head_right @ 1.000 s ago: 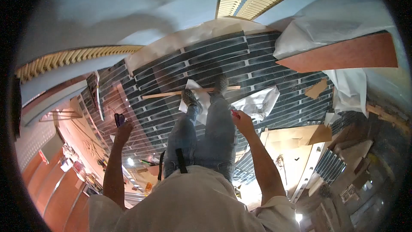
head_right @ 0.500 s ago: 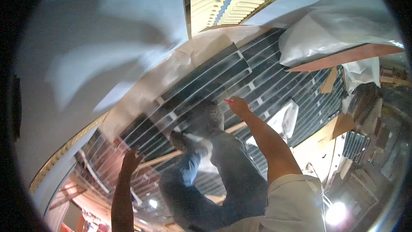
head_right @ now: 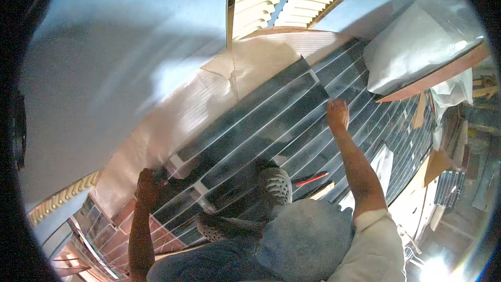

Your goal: The person installs heating mats onto the floor by positioning the panels, marking segments with a red pencil, and securing the edges into place, followed by using a hammer to fix connectors and wires.

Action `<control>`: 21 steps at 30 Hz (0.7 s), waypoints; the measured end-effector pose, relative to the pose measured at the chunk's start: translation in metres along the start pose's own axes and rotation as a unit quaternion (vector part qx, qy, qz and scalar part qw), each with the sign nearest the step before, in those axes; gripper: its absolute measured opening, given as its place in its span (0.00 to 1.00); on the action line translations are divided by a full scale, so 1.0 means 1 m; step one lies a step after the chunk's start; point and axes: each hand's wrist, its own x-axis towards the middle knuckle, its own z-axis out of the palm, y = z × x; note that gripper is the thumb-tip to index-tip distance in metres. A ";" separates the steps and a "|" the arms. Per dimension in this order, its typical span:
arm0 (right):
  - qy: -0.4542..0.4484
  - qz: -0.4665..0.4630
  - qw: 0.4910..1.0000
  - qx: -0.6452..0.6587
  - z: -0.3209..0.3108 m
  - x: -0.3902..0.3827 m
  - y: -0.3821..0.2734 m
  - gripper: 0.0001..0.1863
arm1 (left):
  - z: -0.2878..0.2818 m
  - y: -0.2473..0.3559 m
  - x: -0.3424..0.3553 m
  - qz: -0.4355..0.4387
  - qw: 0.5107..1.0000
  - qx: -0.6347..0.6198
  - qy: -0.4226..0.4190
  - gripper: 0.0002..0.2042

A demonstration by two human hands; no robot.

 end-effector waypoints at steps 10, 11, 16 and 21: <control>-0.018 0.008 0.988 0.151 0.035 0.068 0.017 0.25 | -0.046 0.034 0.013 -0.171 0.972 -0.140 -0.077 0.17; -0.022 0.010 0.989 0.149 0.044 0.071 0.028 0.25 | -0.045 0.034 0.014 -0.201 0.957 -0.170 -0.127 0.17; -0.135 0.034 0.958 0.250 0.043 0.093 -0.036 0.27 | -0.010 -0.043 -0.028 -0.117 0.974 -0.194 0.012 0.15; -0.147 0.062 0.951 0.265 0.046 0.132 -0.066 0.27 | -0.034 -0.055 0.024 -0.185 0.949 -0.253 -0.027 0.14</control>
